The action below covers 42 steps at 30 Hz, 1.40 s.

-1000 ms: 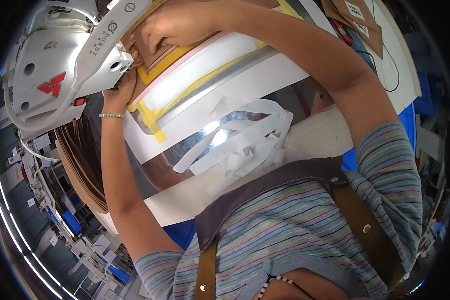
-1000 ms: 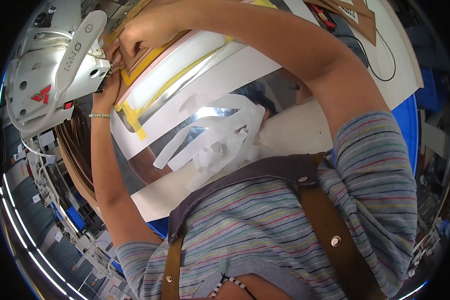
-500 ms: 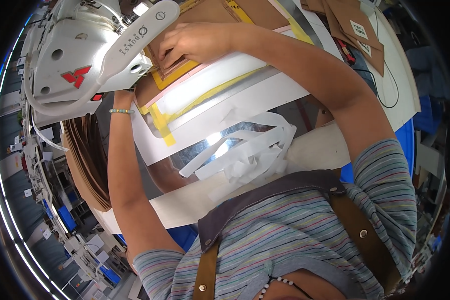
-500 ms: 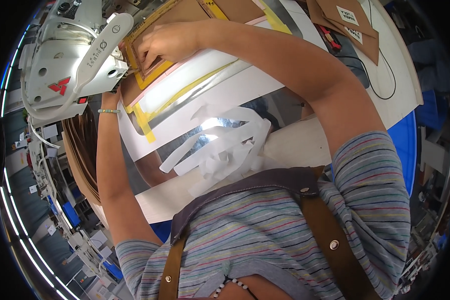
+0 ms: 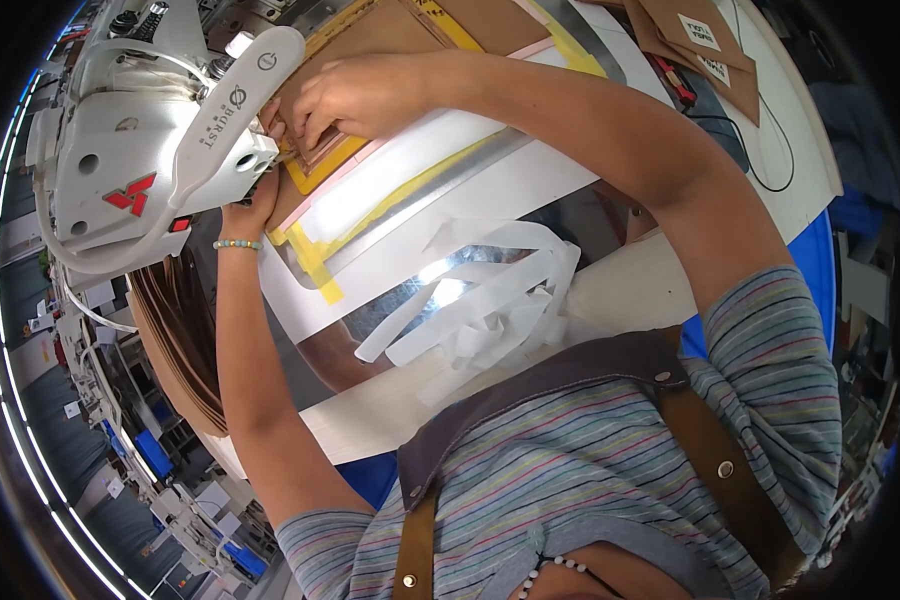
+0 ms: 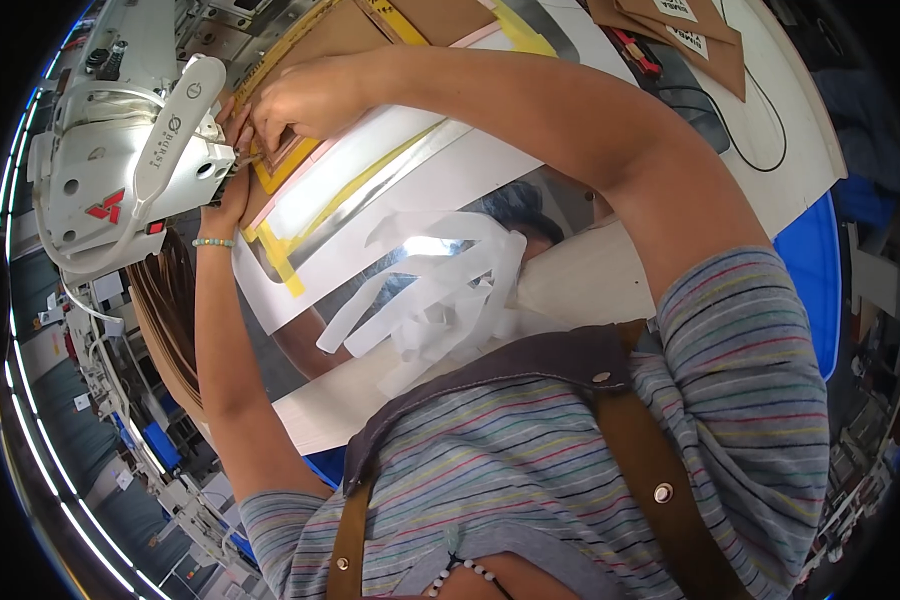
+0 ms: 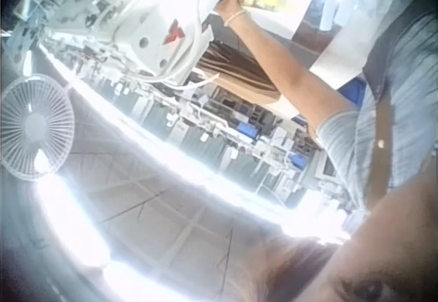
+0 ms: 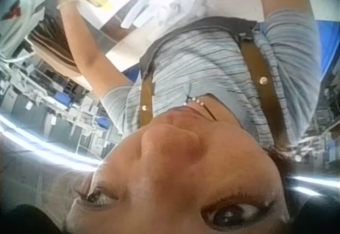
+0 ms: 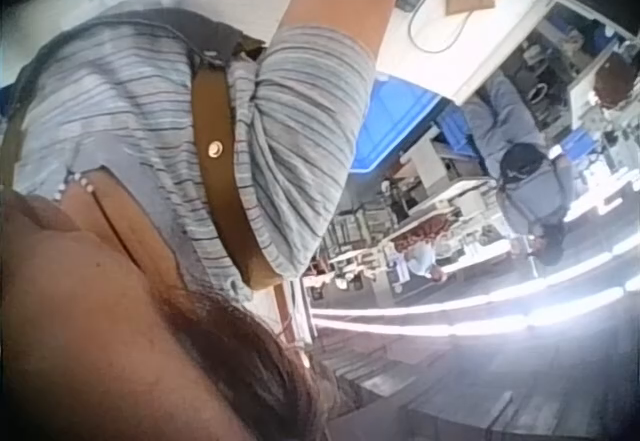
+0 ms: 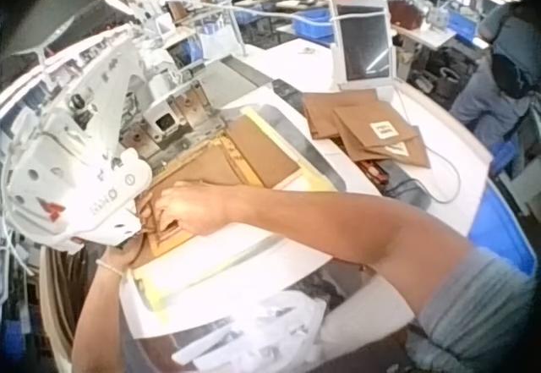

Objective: Operating an industrial sewing machine to attach labels and reinforce panels for leather products.

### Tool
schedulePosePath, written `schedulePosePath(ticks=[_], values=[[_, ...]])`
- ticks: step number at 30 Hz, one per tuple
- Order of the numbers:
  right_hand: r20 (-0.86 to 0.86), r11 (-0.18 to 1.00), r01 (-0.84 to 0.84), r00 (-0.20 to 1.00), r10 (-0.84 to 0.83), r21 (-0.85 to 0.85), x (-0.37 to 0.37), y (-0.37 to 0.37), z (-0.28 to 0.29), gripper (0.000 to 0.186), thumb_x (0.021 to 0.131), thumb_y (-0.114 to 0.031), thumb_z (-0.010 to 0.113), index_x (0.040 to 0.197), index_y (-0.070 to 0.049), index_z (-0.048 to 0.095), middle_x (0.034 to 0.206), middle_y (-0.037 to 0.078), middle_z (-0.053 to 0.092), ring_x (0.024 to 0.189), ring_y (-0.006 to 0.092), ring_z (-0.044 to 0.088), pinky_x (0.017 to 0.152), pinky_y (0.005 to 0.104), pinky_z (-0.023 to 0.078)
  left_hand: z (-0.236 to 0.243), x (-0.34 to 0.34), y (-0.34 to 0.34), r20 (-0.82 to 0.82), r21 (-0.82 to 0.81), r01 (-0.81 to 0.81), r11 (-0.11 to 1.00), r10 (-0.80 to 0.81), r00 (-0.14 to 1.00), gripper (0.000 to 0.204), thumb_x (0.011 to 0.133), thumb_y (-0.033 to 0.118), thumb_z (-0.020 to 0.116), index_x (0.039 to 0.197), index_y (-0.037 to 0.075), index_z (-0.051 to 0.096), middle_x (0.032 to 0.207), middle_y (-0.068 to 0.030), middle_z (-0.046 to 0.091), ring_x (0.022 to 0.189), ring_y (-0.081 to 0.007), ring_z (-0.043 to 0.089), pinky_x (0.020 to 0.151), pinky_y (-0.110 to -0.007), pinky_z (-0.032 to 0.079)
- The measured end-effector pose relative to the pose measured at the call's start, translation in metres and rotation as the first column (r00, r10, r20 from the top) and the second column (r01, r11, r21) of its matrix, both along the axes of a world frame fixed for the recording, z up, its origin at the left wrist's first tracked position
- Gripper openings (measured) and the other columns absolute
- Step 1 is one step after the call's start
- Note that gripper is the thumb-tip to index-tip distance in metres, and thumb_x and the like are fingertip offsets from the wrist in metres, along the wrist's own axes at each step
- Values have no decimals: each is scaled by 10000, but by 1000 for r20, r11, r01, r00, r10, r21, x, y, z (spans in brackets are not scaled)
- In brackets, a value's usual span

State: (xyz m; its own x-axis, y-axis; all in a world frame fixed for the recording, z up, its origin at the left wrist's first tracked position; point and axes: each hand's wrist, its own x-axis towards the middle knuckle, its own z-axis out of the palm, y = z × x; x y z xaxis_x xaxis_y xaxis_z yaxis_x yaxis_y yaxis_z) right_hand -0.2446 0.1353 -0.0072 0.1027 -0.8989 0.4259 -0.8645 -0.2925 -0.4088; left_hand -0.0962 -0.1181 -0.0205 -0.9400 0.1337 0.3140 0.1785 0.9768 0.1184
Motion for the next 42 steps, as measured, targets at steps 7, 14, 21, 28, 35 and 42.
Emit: schedulePosePath(ticks=[7, 14, 21, 28, 35, 42], values=[[-19, 1000, 10, 1000, -10, -15, -1, -3, -2, 396, 857, 50, 599, 1142, -119, 815, 1261, 27, 709, 1245, 217, 620, 1092, 421, 464, 7, -2, 1, -9, 8, -10, 1000, 10, 1000, 419, 1024, 142, 628, 1443, 138, 645, 1458, -35, 672, 1304, -245, 637, 1130, -357, 465], [-37, 1000, 0, 999, 0, -2, -1, -2, -2, 407, 868, 39, 610, 1169, -137, 820, 1265, 32, 709, 1234, 223, 624, 1100, 421, 468, 8, -8, -12, -15, 14, -18, 1000, 18, 1000, 412, 1015, 151, 642, 1426, 129, 650, 1436, -53, 679, 1292, -260, 643, 1116, -366, 476], [-122, 999, 34, 992, -38, -34, -3, -4, -7, 383, 872, 14, 679, 1185, -153, 824, 1293, 27, 712, 1238, 262, 628, 1105, 402, 493, 1, -27, -22, -8, 16, -57, 998, 57, 998, 406, 1006, 159, 656, 1410, 119, 656, 1414, -71, 687, 1280, -274, 649, 1102, -375, 487], [-140, 997, 59, 988, -65, -43, -8, -11, -13, 342, 919, -74, 644, 1192, -190, 815, 1292, 36, 706, 1244, 242, 617, 1075, 416, 487, -5, -27, -33, 35, 6, -95, 995, 94, 995, 401, 996, 167, 670, 1393, 110, 662, 1392, -89, 694, 1267, -289, 654, 1087, -383, 497], [-148, 997, 83, 985, -83, -8, -2, -12, -12, 343, 914, -77, 638, 1186, -186, 817, 1305, 40, 709, 1266, 251, 613, 1092, 421, 489, -17, -25, -37, 76, -10, -118, 993, 118, 990, 397, 987, 176, 684, 1377, 100, 667, 1370, -107, 702, 1255, -303, 660, 1073, -392, 508], [-117, 992, 115, 987, -109, 44, 0, -3, 5, 354, 929, -29, 632, 1207, -150, 812, 1348, 76, 701, 1251, 306, 647, 1086, 428, 508, -31, -21, -43, 132, -31, -140, 990, 143, 981, 394, 978, 184, 698, 1360, 90, 673, 1348, -126, 709, 1243, -318, 666, 1059, -401, 519]])
